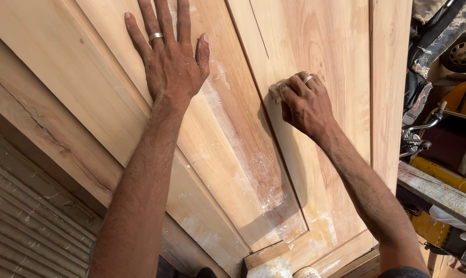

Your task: The person applies a beige filler paste to the seams and joints of a large wooden door using a small flexible putty knife. They repeatedly scoop filler from a board and smooth it into the gaps between panels and along the frame.

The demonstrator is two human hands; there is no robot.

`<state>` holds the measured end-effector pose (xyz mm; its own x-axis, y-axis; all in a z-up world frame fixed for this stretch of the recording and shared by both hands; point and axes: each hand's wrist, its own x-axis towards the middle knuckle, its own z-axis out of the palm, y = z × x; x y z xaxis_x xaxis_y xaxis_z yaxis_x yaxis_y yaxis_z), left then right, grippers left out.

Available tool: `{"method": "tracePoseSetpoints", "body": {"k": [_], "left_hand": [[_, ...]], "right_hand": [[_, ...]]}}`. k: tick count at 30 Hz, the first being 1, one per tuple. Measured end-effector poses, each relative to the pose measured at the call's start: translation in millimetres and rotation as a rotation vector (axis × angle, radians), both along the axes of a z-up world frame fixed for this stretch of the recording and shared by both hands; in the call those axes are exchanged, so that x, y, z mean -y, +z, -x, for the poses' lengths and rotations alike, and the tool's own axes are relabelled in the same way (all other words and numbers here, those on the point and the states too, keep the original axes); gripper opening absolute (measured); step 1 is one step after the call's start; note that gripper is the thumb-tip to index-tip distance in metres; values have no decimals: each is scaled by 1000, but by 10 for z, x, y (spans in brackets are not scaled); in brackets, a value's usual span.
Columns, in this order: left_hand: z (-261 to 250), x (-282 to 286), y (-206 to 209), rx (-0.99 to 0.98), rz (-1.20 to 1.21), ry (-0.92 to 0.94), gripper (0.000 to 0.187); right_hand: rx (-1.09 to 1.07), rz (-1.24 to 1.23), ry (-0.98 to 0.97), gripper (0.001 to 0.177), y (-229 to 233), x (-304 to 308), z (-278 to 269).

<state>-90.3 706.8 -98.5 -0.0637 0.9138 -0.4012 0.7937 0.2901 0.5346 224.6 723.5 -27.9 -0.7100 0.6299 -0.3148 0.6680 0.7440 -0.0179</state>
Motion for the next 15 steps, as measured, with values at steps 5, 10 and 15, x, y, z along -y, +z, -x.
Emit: {"method": "tracePoseSetpoints", "body": {"k": [5,10,15], "left_hand": [[-56,56,-8,35,-9,18,68],[-4,14,24,50,-9,23,69],[-48,24,-55,35,-28,32,70]], "right_hand": [[92,19,-25,33,159,578,-322],[-3,311,-268,28,349,513,-453],[-419,401,-563,35,469,195,-277]]}}
